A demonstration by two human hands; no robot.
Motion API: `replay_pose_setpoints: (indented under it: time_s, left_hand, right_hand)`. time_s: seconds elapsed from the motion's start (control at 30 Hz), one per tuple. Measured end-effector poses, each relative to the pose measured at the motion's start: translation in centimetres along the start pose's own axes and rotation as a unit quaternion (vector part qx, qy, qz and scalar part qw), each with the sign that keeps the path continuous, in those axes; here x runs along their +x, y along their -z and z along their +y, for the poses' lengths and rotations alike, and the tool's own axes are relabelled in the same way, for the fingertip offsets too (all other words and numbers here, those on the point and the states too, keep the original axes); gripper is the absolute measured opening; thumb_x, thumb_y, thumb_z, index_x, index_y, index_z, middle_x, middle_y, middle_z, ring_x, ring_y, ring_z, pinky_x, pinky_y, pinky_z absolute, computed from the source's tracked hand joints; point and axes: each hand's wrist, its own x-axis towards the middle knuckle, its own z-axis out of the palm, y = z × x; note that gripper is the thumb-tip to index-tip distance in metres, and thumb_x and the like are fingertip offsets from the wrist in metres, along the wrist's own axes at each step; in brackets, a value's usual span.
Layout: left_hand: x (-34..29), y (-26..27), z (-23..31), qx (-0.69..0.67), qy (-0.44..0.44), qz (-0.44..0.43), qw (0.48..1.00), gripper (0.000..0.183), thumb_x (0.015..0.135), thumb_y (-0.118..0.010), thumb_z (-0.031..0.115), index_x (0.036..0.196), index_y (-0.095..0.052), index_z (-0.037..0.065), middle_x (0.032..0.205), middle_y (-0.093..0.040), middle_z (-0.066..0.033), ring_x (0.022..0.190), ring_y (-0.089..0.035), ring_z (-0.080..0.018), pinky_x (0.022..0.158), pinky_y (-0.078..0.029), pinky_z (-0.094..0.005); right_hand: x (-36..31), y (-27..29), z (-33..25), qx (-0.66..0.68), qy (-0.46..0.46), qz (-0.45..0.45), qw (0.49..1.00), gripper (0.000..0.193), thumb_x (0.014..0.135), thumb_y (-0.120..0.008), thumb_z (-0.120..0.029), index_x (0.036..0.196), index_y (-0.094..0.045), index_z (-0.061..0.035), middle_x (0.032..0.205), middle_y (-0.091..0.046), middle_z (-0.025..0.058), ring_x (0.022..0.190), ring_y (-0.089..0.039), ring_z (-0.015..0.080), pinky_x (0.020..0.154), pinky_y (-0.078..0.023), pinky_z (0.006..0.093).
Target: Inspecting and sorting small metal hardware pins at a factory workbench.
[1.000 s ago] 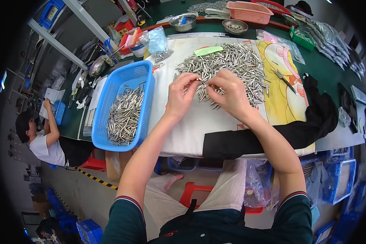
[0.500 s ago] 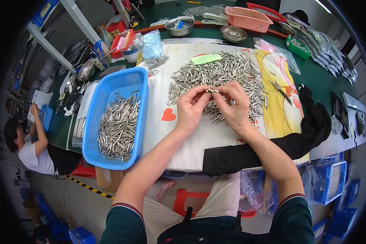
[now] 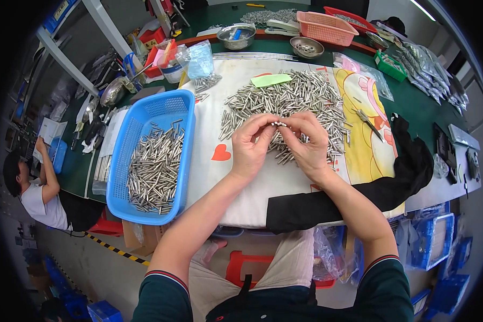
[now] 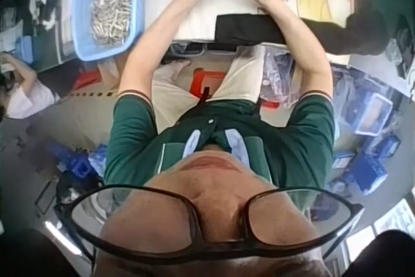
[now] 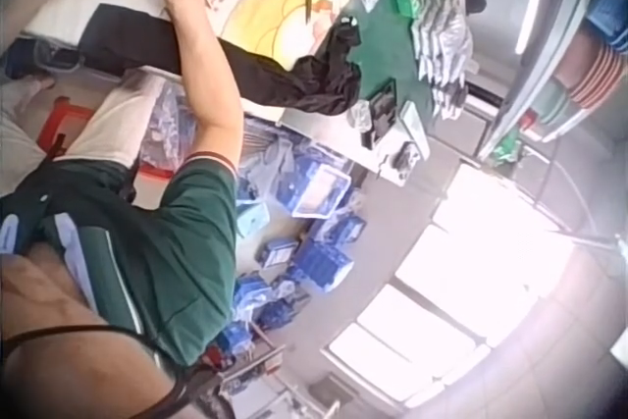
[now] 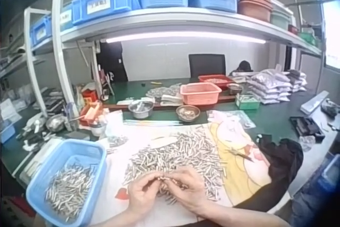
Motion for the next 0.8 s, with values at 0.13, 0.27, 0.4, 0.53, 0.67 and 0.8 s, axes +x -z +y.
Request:
replay_pose_setpoints:
  time_s: [0.13, 0.27, 0.4, 0.53, 0.67, 0.8]
  left_hand:
    - [0.0, -0.1, -0.1, -0.086, 0.066, -0.013, 0.994, 0.013, 0.086, -0.057, -0.001, 0.097, -0.062, -0.001, 0.092, -0.063, -0.0053, 0.077, -0.060, -0.0104, 0.070, -0.051, -0.0224]
    - [0.3, 0.3, -0.4, -0.200, 0.277, -0.034, 0.939, 0.015, 0.089, -0.054, 0.005, 0.101, -0.058, -0.003, 0.092, -0.062, -0.0073, 0.081, -0.063, -0.0134, 0.075, -0.055, -0.0264]
    - [0.5, 0.6, -0.1, -0.237, 0.354, -0.049, 0.904, 0.016, 0.090, -0.053, 0.009, 0.100, -0.057, -0.003, 0.092, -0.063, -0.0085, 0.080, -0.064, -0.0154, 0.075, -0.055, -0.0270]
    - [0.7, 1.6, -0.5, -0.323, 0.440, -0.026, 0.838, 0.014, 0.091, -0.052, 0.009, 0.100, -0.056, 0.000, 0.093, -0.062, -0.0095, 0.083, -0.065, -0.0208, 0.077, -0.055, -0.0297]
    - [1.0, 2.2, -1.1, -0.390, 0.436, 0.017, 0.811, 0.012, 0.090, -0.052, 0.006, 0.098, -0.055, -0.003, 0.092, -0.061, -0.0125, 0.087, -0.064, -0.0237, 0.079, -0.055, -0.0312]
    - [1.3, 2.7, -1.2, -0.404, 0.416, 0.052, 0.813, 0.013, 0.090, -0.053, 0.006, 0.097, -0.052, -0.004, 0.095, -0.060, -0.0133, 0.094, -0.061, -0.0230, 0.083, -0.054, -0.0277]
  right_hand:
    - [0.1, 0.1, 0.0, 0.007, -0.018, -0.003, 1.000, 0.014, 0.073, -0.067, -0.001, 0.086, -0.066, -0.0049, 0.080, -0.057, 0.0045, 0.063, -0.053, 0.0119, 0.050, -0.042, 0.0234]
    - [0.2, 0.4, 0.7, 0.018, -0.149, -0.030, 0.988, 0.008, 0.074, -0.069, -0.005, 0.081, -0.065, -0.0011, 0.073, -0.057, 0.0039, 0.059, -0.051, 0.0087, 0.050, -0.041, 0.0219]
    - [0.9, 0.6, 1.0, 0.020, -0.245, -0.084, 0.966, 0.011, 0.078, -0.068, -0.008, 0.078, -0.063, 0.0026, 0.066, -0.059, 0.0000, 0.057, -0.050, 0.0037, 0.052, -0.041, 0.0184]
    - [1.8, 0.2, 0.6, 0.042, -0.301, -0.105, 0.947, 0.018, 0.077, -0.067, -0.012, 0.076, -0.064, 0.0057, 0.063, -0.061, 0.0041, 0.055, -0.052, 0.0062, 0.051, -0.043, 0.0214]
    - [4.7, -0.9, -0.7, 0.042, -0.299, -0.134, 0.944, 0.016, 0.076, -0.062, -0.010, 0.073, -0.063, 0.0058, 0.061, -0.060, 0.0038, 0.054, -0.052, 0.0064, 0.051, -0.043, 0.0212]
    - [10.0, -5.7, 0.6, -0.069, -0.199, -0.232, 0.950, 0.026, 0.069, -0.065, -0.025, 0.073, -0.066, 0.0012, 0.062, -0.062, 0.0092, 0.058, -0.060, 0.0177, 0.060, -0.048, 0.0315]
